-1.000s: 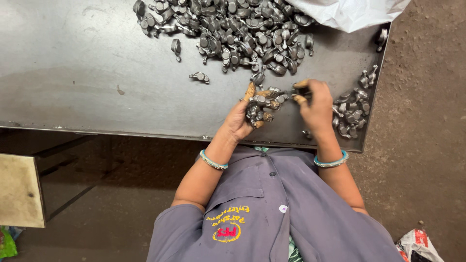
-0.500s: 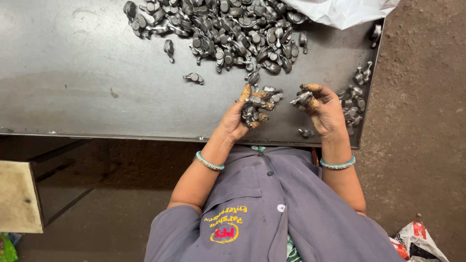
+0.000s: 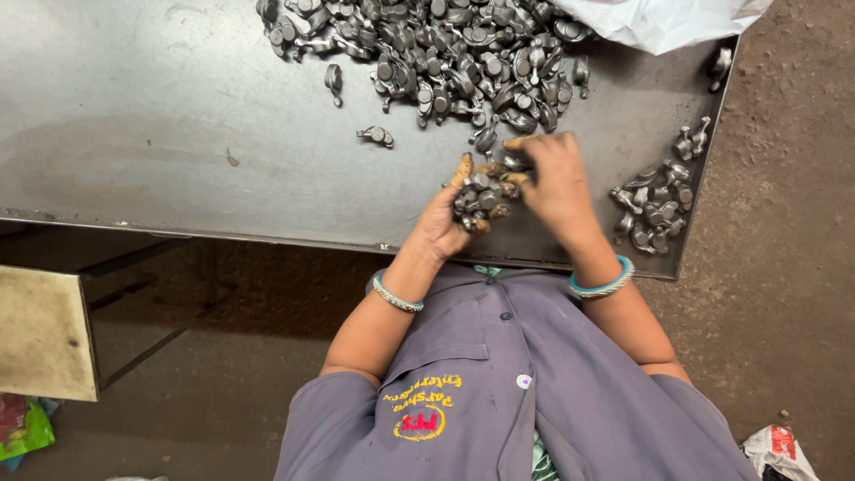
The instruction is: The person picks small metal castings one at a time from a pile on a metal table, turns each piece over in both hands, and sets it down on the table beside the pile. The person continues handling pieces from the pile throughout the episode.
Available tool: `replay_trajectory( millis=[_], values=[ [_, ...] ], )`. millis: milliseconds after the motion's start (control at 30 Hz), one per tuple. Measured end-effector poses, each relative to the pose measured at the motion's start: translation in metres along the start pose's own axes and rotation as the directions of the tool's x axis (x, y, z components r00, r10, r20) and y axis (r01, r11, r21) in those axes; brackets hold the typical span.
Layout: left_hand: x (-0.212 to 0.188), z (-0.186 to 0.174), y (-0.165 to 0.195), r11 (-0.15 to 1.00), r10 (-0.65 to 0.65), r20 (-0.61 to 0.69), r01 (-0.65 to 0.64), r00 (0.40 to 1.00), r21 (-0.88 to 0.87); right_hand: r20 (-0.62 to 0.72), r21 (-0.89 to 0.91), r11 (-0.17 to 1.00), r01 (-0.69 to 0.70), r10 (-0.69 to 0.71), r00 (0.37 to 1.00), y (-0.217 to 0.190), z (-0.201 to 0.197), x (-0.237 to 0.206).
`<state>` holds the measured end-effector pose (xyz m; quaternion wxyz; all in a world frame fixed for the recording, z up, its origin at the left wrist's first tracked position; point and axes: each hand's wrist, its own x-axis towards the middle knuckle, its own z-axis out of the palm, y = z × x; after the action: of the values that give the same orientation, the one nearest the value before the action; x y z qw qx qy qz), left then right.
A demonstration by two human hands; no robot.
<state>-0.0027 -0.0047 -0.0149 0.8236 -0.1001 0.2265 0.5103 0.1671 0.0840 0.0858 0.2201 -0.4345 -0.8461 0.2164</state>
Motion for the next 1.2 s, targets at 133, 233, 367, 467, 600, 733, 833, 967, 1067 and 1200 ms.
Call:
replay_trajectory(
  millis=[133, 233, 367, 467, 600, 733, 833, 967, 1067, 1200],
  values=[
    [-0.004, -0.006, 0.014, 0.997, 0.073, -0.035, -0.073, 0.997, 0.012, 0.053, -0.047, 0.997, -0.065, 0.067, 0.996, -0.005, 0.011, -0.001],
    [-0.007, -0.003, 0.020, 0.997, 0.076, -0.018, -0.075, 0.997, 0.025, 0.044, -0.054, 0.990, -0.129, 0.132, 0.990, 0.011, 0.013, -0.006],
    [-0.012, 0.002, 0.021, 0.997, 0.047, 0.021, -0.048, 0.999, 0.056, 0.140, 0.404, 0.811, -0.424, 0.403, 0.905, 0.049, 0.003, -0.016],
    [-0.010, 0.001, 0.017, 0.998, 0.033, 0.017, -0.034, 0.999, 0.061, 0.196, 0.967, 0.082, -0.240, 0.358, 0.913, 0.071, -0.009, -0.032],
    [-0.002, -0.002, 0.010, 0.994, 0.010, 0.012, -0.011, 1.000, 0.107, 0.270, 0.955, -0.216, -0.203, 0.349, 0.897, 0.082, -0.014, -0.049],
    [0.001, 0.002, 0.005, 0.993, 0.024, 0.011, -0.025, 1.000, 0.112, 0.293, 0.947, -0.235, -0.220, 0.345, 0.892, 0.082, -0.013, -0.051],
    [0.001, 0.009, 0.003, 0.986, 0.056, -0.018, -0.052, 0.998, 0.161, 0.327, 0.938, -0.225, -0.262, 0.331, 0.885, 0.075, -0.017, -0.046],
    [-0.001, 0.019, -0.004, 0.966, 0.071, 0.025, -0.075, 0.997, 0.247, 0.371, 0.928, -0.115, -0.353, 0.240, 0.897, 0.050, -0.023, -0.040],
    [0.000, 0.028, -0.014, 0.968, 0.082, 0.006, -0.081, 0.997, 0.238, 0.358, 0.831, 0.358, -0.426, 0.241, 0.902, 0.023, -0.019, -0.034],
    [0.006, 0.038, -0.020, 0.986, 0.072, 0.047, -0.078, 0.996, 0.147, 0.192, 0.531, 0.763, -0.369, 0.317, 0.929, 0.001, -0.020, -0.035]
  ],
)
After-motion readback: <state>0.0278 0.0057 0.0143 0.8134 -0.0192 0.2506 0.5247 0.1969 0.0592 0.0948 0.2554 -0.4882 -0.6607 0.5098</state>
